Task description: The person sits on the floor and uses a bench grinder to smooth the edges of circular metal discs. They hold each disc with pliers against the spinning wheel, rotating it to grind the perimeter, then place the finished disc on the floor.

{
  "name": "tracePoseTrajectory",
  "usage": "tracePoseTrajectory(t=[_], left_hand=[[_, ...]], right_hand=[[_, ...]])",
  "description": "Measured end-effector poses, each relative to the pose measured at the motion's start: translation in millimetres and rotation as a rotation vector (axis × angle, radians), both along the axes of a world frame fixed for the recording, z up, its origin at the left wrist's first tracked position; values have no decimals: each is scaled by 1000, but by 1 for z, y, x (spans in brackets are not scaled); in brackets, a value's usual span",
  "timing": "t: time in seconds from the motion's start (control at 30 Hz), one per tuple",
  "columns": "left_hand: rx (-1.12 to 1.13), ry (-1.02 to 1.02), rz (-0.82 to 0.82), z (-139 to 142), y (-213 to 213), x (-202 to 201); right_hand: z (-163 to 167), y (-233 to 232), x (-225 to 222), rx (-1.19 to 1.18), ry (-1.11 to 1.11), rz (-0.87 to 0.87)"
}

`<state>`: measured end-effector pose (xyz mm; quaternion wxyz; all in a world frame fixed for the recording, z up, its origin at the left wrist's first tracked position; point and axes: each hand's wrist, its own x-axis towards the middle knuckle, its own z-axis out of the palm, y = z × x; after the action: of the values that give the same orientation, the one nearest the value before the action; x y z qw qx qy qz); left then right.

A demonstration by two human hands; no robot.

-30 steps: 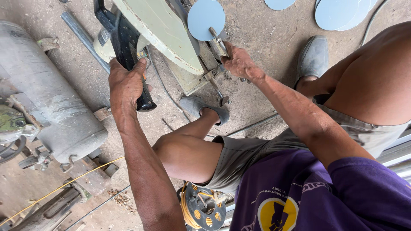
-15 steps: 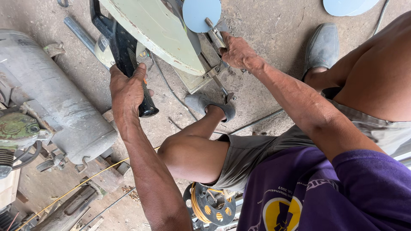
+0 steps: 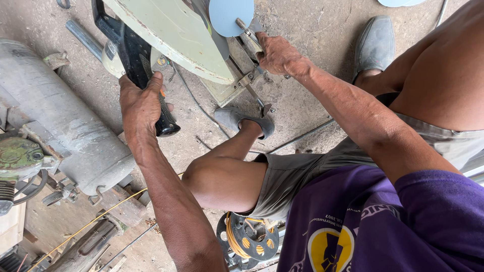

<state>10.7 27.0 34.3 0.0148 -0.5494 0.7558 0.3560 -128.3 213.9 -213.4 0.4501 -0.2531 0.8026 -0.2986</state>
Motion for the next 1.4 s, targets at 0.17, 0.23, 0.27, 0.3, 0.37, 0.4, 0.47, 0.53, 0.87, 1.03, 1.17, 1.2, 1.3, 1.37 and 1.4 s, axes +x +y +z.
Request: tracePoseTrajectory(t=[0.17,0.23,0.27,0.3,0.37,0.4,0.47,0.53,0.87,1.03,1.17,1.2,1.3,1.37,1.4], left_hand=[[1,-21,12,1,-1,-1],[1,-26,13,1,0,-1],[0,-29,17,1,0,-2],[-1,-31,22,1,1,-2],[-22,-25,18,1,2,-2],[-32,-23,17,1,2,-1],[-22,-31,18,1,1,0],[-16,-29,14,2,1,1],[-22,-28,11,0,-2,0],[-28,-32,18,1,-1,1],[-21,-15,11,1,-1,0],[-17,-10,11,1,-2,0],[-25,-17,13,2,-1,0],[-24,-29,26,1,-1,0],[-23,-34,32,1,-1,0]], right_hand=[[0,4,-2,15,51,89],[3,6,-4,37,25,78],[4,7,-5,47,12,72],[5,8,-5,45,23,79],[6,10,-6,41,45,92],[6,11,-7,45,50,108],[6,13,-9,51,62,140],[4,14,-12,65,95,170],[8,21,-12,50,155,175],[20,21,-11,58,93,151],[25,21,-7,52,35,118],[24,20,-6,50,36,114],[15,15,-4,16,40,86],[4,11,-3,-44,47,48],[-2,8,-3,-30,40,63]])
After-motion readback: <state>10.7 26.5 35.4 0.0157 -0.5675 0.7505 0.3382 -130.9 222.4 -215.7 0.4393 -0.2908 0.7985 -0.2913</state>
